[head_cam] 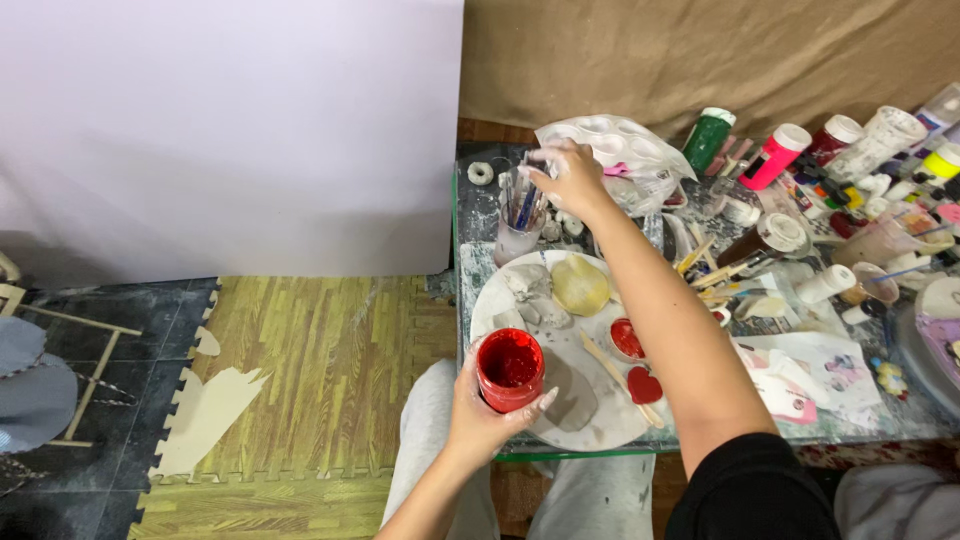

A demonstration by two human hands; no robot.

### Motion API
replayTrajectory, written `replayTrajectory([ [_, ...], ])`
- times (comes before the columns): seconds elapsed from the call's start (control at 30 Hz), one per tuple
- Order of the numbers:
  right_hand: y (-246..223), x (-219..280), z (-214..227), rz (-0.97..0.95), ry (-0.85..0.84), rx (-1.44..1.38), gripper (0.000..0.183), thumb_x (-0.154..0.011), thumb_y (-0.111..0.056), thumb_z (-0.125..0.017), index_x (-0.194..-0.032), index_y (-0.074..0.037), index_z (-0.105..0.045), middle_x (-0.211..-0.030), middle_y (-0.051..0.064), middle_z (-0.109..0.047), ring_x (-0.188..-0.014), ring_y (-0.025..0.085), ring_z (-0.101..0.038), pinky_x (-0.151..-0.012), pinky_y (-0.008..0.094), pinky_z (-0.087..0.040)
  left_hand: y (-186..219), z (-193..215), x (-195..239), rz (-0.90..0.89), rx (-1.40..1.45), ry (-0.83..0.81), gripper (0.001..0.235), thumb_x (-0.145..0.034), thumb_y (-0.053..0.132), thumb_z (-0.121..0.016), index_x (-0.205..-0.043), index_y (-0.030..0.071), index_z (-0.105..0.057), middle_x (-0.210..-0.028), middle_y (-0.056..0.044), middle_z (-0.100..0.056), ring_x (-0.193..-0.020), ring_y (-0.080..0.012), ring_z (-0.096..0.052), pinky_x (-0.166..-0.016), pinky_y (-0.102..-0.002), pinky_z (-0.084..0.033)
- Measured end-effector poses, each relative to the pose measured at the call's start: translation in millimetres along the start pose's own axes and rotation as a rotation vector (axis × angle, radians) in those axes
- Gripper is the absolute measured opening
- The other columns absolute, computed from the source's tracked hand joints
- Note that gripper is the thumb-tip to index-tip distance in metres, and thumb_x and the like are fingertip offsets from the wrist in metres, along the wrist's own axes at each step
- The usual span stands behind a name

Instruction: The person sits at a low table and paints a small red heart-shaped clay object using a brush and red paint. They dip the brush into a red paint container and apply the paint to the heart, rotating it to cover the surface.

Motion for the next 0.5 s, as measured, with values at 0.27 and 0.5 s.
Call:
replayTrajectory([
  [0.27, -8, -17, 12, 0.216, 0.083, -0.061, 0.024, -0.084, -0.034, -0.088, -0.09, -0.012, -0.081, -0.12, 0.012, -0.07, -0.115, 0.033, -0.059, -0.096, 0.048, -0.044, -3, 16, -2, -0.056, -0.089, 0.029, 0.075, -0.069, 0.012, -0.095, -0.132, 0.003, -0.054, -0.123, -0.01, -0.067, -0.117, -0.0202, -0.065, -0.103, -0.036, -0.055],
  [0.5, -21, -21, 65, 0.085, -0.055, -0.416, 0.01, -0.102, -0.01, -0.07, -0.101, -0.001, -0.066, -0.092, 0.008, -0.074, -0.082, 0.013, -0.067, -0.072, 0.028, -0.054, -16, 12, -4, 0.02, 0.094, 0.018, 0.077, -0.069, 0.011, -0.092, -0.133, 0.004, -0.051, -0.126, -0.009, -0.064, -0.118, -0.0179, -0.064, -0.1, -0.037, -0.059],
])
Point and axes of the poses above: each hand's wrist, its own x-axis away from the middle knuckle, its own z-axis out of the back of the hand, y = z × x, the point moved 3 cm from there along -x, towards the middle knuckle
